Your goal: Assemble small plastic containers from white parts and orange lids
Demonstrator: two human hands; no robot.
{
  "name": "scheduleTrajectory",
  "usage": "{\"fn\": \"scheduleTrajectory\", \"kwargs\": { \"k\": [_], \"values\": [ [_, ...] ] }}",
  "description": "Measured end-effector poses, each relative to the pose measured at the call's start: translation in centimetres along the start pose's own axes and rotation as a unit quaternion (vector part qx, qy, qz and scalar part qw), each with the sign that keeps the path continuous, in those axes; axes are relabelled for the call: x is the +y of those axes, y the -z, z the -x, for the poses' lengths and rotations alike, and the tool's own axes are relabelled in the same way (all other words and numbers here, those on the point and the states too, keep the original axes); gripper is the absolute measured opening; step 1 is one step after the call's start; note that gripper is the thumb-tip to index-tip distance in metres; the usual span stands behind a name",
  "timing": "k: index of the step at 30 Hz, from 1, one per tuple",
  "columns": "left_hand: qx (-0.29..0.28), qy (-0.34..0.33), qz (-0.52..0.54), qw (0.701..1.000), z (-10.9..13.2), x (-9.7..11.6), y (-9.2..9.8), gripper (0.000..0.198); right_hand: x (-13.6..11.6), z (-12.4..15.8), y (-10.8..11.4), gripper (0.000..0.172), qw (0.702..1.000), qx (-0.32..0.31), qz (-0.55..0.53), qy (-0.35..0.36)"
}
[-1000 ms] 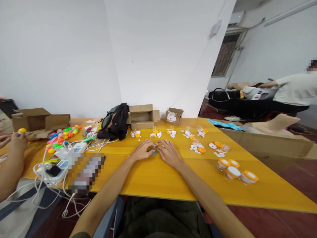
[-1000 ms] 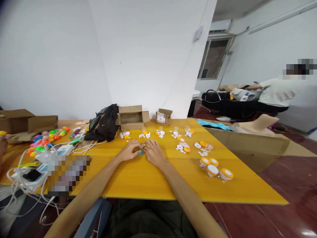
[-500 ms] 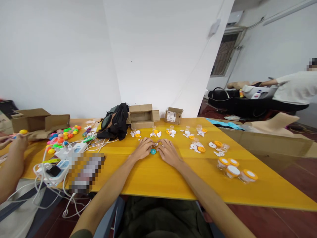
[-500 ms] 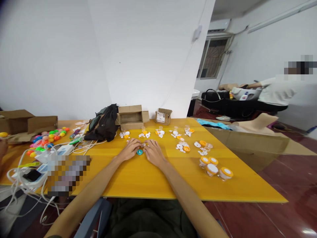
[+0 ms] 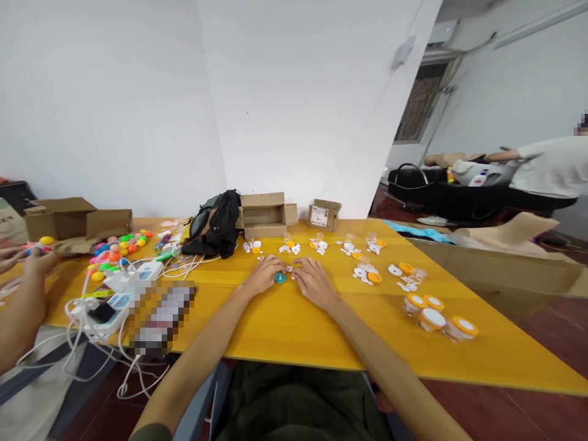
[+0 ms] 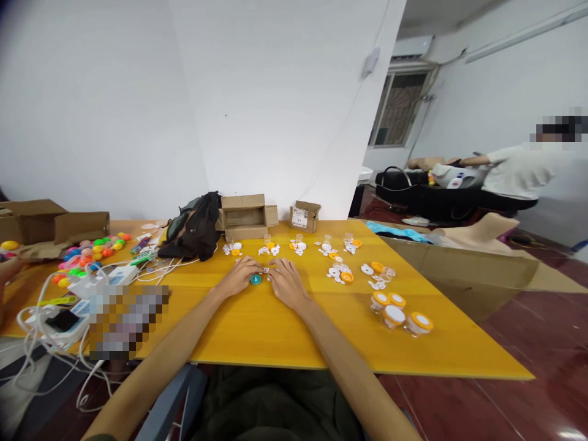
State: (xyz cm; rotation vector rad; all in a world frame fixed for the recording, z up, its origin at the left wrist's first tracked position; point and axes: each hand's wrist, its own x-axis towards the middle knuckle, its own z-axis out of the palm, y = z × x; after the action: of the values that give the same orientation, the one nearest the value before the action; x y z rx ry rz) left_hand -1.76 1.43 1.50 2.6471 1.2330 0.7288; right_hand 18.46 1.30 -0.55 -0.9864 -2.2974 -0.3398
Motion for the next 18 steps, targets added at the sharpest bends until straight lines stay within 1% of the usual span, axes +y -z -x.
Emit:
{"fn": "scheduleTrajectory", "kwargs": {
  "k": [4, 9, 13, 16, 18],
  "values": [
    [0.000, -0.005, -0.005, 1.000, 0.1, -0.2, 0.1, 0.043, -0.5, 0.0, 0.4, 0.025, 0.999, 0.005, -0.035, 0.022],
    [-0.004, -0.009, -0.014, 1.000, 0.1, -0.1, 0.4, 0.035, -1.4, -0.2, 1.1, 0.024, 0.996, -0.024, -0.055, 0.073],
    [-0.004, -0.011, -0.008, 1.000, 0.1, -0.1, 0.7, 0.031, -1.6, -0.1, 1.2, 0.022, 0.995, -0.034, -0.053, 0.074],
    [-0.010, -0.012, -0.012, 1.000, 0.1, 0.0, 0.7, 0.030, -1.4, 0.0, 1.2, 0.021, 0.995, -0.025, -0.056, 0.078],
    [-0.012, -0.014, -0.011, 1.000, 0.1, 0.1, 0.7, 0.029, -1.1, 0.1, 1.1, 0.022, 0.996, -0.013, -0.054, 0.067]
  ]
}}
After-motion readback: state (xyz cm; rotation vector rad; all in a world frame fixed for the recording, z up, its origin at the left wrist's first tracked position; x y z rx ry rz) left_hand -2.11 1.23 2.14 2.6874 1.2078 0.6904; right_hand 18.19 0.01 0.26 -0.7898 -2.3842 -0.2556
